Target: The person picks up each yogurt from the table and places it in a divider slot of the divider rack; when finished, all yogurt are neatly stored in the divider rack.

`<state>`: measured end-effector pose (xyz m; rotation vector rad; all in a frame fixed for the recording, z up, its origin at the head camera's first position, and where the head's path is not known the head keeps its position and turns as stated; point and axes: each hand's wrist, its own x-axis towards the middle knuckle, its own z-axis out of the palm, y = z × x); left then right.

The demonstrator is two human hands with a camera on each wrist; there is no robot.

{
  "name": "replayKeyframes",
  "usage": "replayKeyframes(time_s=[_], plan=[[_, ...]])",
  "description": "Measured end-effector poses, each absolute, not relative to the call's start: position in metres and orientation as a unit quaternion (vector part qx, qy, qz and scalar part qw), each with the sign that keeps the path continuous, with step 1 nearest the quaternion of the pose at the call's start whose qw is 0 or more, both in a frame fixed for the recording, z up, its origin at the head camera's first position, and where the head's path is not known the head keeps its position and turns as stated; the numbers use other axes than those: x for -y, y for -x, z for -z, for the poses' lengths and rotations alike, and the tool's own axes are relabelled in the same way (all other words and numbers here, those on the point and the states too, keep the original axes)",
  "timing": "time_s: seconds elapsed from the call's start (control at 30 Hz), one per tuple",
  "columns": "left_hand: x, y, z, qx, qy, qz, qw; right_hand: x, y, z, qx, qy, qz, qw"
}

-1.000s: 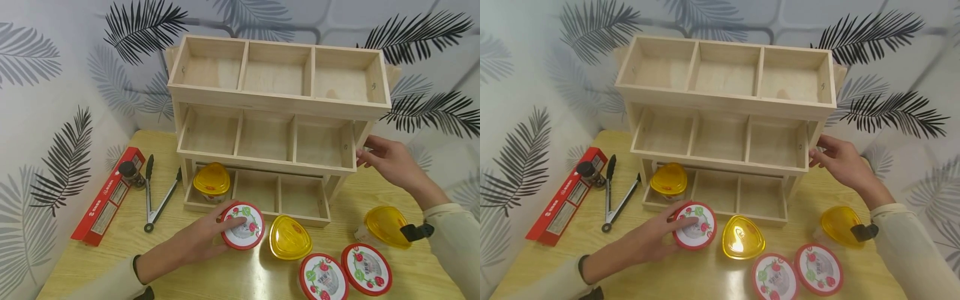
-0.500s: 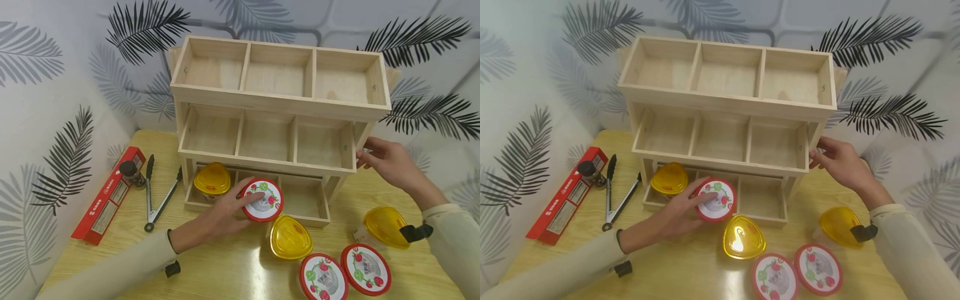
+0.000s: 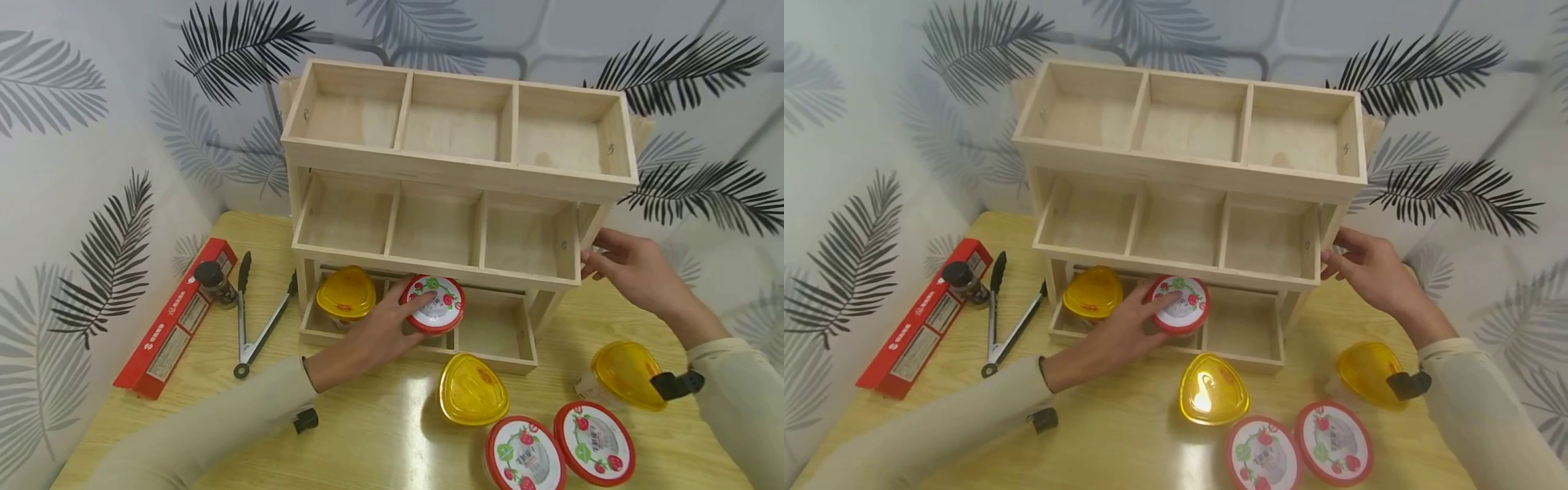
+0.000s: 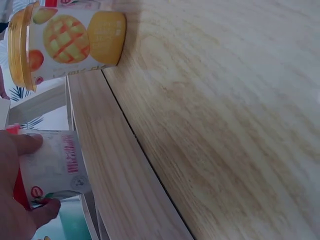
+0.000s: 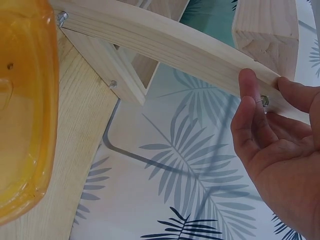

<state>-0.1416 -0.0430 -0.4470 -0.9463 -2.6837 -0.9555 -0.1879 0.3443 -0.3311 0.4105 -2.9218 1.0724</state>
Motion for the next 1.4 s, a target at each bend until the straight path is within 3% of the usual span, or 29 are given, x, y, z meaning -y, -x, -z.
replayKeyframes(time_s=[0.4, 1.03, 1.23, 1.4], plan=[[0.032, 0.149, 0.461, 0.907, 0.266, 0.324, 0.031, -0.343, 0.187, 0.33, 0.932, -0.135, -0.336, 0.005], [0.026, 0.143, 0.474, 0.909, 0.276, 0.306, 0.057, -0.344, 0.188, 0.33, 0.934, -0.132, -0.332, -0.001], [0.031, 0.134, 0.466, 0.914, 0.307, 0.248, 0.096, -0.344, 0.188, 0.33, 0.932, -0.135, -0.337, -0.001], [0.038, 0.12, 0.449, 0.911, 0.322, 0.245, 0.078, -0.344, 0.188, 0.33, 0.93, -0.134, -0.343, -0.002]])
